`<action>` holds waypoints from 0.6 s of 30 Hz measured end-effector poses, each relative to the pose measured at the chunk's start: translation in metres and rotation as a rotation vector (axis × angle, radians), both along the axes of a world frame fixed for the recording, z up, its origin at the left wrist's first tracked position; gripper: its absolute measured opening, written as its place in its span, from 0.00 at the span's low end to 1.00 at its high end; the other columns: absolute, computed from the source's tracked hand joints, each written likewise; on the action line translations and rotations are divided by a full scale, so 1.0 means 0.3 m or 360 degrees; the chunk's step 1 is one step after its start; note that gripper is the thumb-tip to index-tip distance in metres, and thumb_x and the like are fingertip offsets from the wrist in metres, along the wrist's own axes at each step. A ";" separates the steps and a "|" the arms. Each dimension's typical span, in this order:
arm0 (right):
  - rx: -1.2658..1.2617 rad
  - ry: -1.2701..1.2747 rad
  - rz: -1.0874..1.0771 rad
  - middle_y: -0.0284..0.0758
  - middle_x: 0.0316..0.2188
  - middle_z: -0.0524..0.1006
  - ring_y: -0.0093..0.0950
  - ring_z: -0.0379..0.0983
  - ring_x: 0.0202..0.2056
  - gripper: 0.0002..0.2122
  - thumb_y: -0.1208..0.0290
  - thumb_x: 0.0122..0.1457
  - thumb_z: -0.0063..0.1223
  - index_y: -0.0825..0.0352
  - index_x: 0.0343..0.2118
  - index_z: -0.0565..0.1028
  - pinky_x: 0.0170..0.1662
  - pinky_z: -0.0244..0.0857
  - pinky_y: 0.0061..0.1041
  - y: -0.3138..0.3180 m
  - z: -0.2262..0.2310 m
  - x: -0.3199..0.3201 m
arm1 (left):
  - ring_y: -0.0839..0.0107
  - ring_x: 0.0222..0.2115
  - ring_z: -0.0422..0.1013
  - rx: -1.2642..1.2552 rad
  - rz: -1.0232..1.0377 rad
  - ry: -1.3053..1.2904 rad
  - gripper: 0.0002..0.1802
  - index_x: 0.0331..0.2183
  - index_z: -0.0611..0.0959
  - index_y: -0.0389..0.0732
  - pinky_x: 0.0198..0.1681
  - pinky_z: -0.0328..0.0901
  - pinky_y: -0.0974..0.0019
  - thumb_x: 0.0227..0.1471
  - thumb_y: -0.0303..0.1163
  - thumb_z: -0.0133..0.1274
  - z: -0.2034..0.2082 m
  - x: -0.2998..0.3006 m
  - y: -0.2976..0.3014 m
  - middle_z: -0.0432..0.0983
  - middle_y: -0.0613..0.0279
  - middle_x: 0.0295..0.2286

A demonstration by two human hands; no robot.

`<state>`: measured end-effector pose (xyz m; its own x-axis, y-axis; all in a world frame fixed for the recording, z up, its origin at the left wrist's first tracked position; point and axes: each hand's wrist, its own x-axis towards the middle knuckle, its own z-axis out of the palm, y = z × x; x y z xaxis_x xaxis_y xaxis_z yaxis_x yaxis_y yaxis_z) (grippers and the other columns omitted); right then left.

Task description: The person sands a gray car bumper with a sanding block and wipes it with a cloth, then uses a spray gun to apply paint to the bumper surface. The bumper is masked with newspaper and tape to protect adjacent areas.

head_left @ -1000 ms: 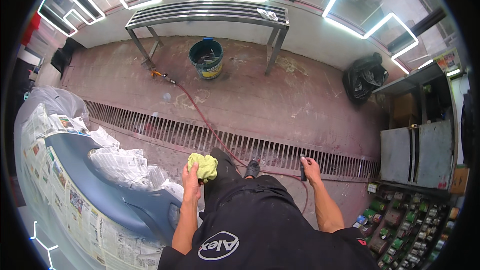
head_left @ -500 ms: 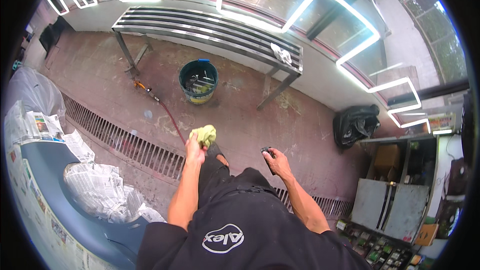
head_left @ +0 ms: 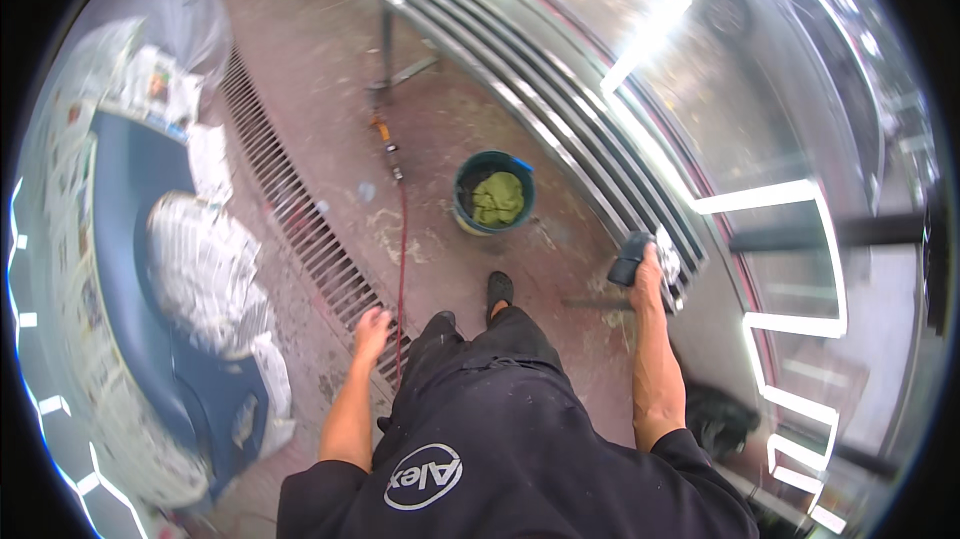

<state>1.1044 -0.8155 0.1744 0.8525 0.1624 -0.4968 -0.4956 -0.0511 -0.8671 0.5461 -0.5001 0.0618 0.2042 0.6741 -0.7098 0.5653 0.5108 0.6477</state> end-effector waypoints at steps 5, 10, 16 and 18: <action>-0.0116 -0.0086 -0.0003 0.36 0.46 0.84 0.32 0.82 0.43 0.24 0.48 0.84 0.36 0.63 0.57 0.78 0.50 0.79 0.38 -0.071 -0.377 0.465 | 0.47 0.49 0.82 0.0044 0.0935 0.0883 0.23 0.52 0.88 0.33 0.51 0.74 0.42 0.65 0.40 0.57 -0.047 -0.746 -0.354 0.87 0.45 0.49; -0.1431 -0.0086 0.0372 0.36 0.45 0.85 0.33 0.83 0.46 0.17 0.55 0.73 0.53 0.64 0.51 0.82 0.50 0.78 0.40 -0.073 -0.438 0.576 | 0.59 0.28 0.80 -0.0372 0.0752 0.0980 0.19 0.43 0.91 0.40 0.31 0.72 0.50 0.64 0.45 0.58 0.176 -0.729 -0.871 0.83 0.55 0.27; -0.2304 -0.0416 0.0309 0.52 0.51 0.86 0.50 0.84 0.52 0.26 0.47 0.74 0.46 0.67 0.56 0.83 0.58 0.76 0.54 -0.025 -0.412 0.368 | 0.55 0.28 0.81 0.0066 0.0123 0.0333 0.23 0.41 0.89 0.34 0.33 0.74 0.51 0.65 0.47 0.59 0.040 -0.503 -0.904 0.84 0.50 0.28; -0.2034 -0.0454 0.0730 0.57 0.58 0.82 0.55 0.79 0.58 0.31 0.40 0.73 0.46 0.65 0.60 0.81 0.60 0.72 0.56 0.143 -0.357 0.195 | 0.47 0.36 0.84 0.0145 0.0237 0.0427 0.26 0.47 0.88 0.33 0.42 0.76 0.48 0.65 0.49 0.58 -0.057 -0.367 -0.696 0.87 0.43 0.35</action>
<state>1.1629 -0.7727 0.0674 0.9434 0.0218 -0.3309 -0.0345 -0.9860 -0.1633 0.4360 -0.7090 0.0448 -0.0879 0.7457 -0.6605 0.6454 0.5477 0.5324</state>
